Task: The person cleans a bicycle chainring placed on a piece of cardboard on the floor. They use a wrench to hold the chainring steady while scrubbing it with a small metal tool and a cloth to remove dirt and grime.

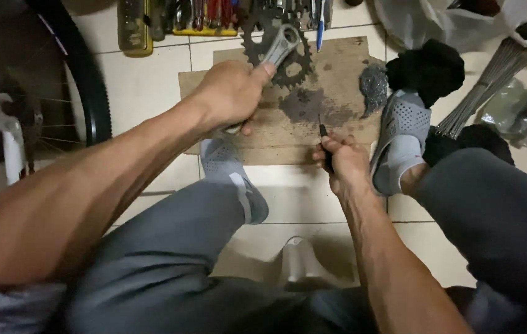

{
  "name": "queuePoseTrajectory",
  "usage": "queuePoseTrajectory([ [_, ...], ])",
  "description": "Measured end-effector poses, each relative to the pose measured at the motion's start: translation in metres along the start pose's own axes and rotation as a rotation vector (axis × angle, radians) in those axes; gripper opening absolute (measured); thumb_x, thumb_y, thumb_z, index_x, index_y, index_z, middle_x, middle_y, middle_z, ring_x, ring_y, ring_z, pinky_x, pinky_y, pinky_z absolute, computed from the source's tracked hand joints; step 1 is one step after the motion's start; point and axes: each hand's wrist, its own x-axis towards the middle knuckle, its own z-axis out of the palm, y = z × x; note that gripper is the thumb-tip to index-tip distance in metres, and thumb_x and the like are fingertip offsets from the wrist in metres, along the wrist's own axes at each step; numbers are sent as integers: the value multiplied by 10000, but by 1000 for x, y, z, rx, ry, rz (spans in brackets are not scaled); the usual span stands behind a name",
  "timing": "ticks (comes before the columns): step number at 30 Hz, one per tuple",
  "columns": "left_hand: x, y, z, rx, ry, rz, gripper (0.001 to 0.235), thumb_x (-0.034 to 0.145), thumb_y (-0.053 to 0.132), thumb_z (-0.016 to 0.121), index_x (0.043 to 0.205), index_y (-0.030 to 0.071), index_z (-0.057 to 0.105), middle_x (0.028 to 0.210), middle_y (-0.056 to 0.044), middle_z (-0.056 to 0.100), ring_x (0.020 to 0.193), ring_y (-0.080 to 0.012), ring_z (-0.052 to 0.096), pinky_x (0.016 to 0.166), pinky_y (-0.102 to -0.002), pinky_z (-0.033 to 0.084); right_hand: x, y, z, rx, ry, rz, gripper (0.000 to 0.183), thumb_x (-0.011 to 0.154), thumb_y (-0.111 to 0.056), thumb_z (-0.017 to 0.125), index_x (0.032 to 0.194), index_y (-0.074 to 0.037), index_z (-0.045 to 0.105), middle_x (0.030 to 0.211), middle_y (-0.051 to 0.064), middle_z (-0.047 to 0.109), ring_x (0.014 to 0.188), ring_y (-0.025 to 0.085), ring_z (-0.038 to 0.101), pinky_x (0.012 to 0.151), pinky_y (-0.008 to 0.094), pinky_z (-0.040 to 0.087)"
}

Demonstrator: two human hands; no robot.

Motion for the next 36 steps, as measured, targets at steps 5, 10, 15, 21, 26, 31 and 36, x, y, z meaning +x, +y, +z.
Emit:
queuePoseTrajectory([
  [5, 52, -14, 55, -321, 74, 111, 513, 1032, 439, 395, 826, 52, 661, 568, -82, 652, 453, -187, 685, 442, -364, 584, 5, 2, 3, -209, 114, -201, 187, 892, -76, 692, 1067, -13, 710, 687, 129, 600, 446, 185, 607, 363, 302, 443],
  [10, 109, -49, 134, -475, 88, 93, 610, 1045, 455, 323, 710, 71, 659, 520, -84, 622, 453, -206, 675, 473, -356, 537, 19, -8, -7, -644, 225, -297, 235, 833, -271, 762, 1055, -209, 808, 775, 52, 697, 731, 173, 656, 651, 282, 495],
  [15, 113, -69, 171, -677, 61, -29, 672, 1010, 541, 310, 837, -17, 642, 598, -163, 612, 487, -262, 654, 541, -373, 552, -1, -21, 22, -682, 317, -240, 241, 762, -260, 770, 992, -314, 820, 666, 15, 662, 657, 129, 634, 645, 271, 534],
  [21, 134, -102, 214, -794, 143, -36, 564, 1027, 524, 374, 791, 74, 620, 480, -126, 595, 412, -241, 602, 434, -356, 466, 30, 10, 21, -778, 247, -255, 240, 785, -250, 795, 1024, -267, 818, 721, 49, 671, 733, 175, 677, 667, 323, 550],
  [26, 126, -102, 211, -873, 22, -126, 643, 1015, 602, 340, 889, 31, 607, 639, -154, 628, 540, -245, 668, 509, -376, 550, 48, 26, 29, -854, 201, -291, 243, 827, -196, 801, 1069, -218, 806, 776, 77, 699, 796, 205, 704, 708, 332, 570],
  [31, 134, -96, 230, -1034, 52, -345, 663, 991, 577, 466, 924, -62, 630, 647, -208, 606, 431, -262, 627, 341, -356, 532, 54, 44, 31, -1043, 164, -417, 212, 838, -218, 784, 1040, -152, 793, 832, 178, 716, 884, 408, 709, 750, 522, 570],
  [36, 146, -97, 243, -1079, 46, -340, 679, 1027, 603, 347, 907, -10, 616, 610, -184, 574, 382, -249, 581, 301, -342, 464, 61, 49, 35, -1118, 191, -623, 157, 899, -172, 708, 1019, -113, 789, 851, 186, 736, 889, 400, 714, 725, 528, 566],
])
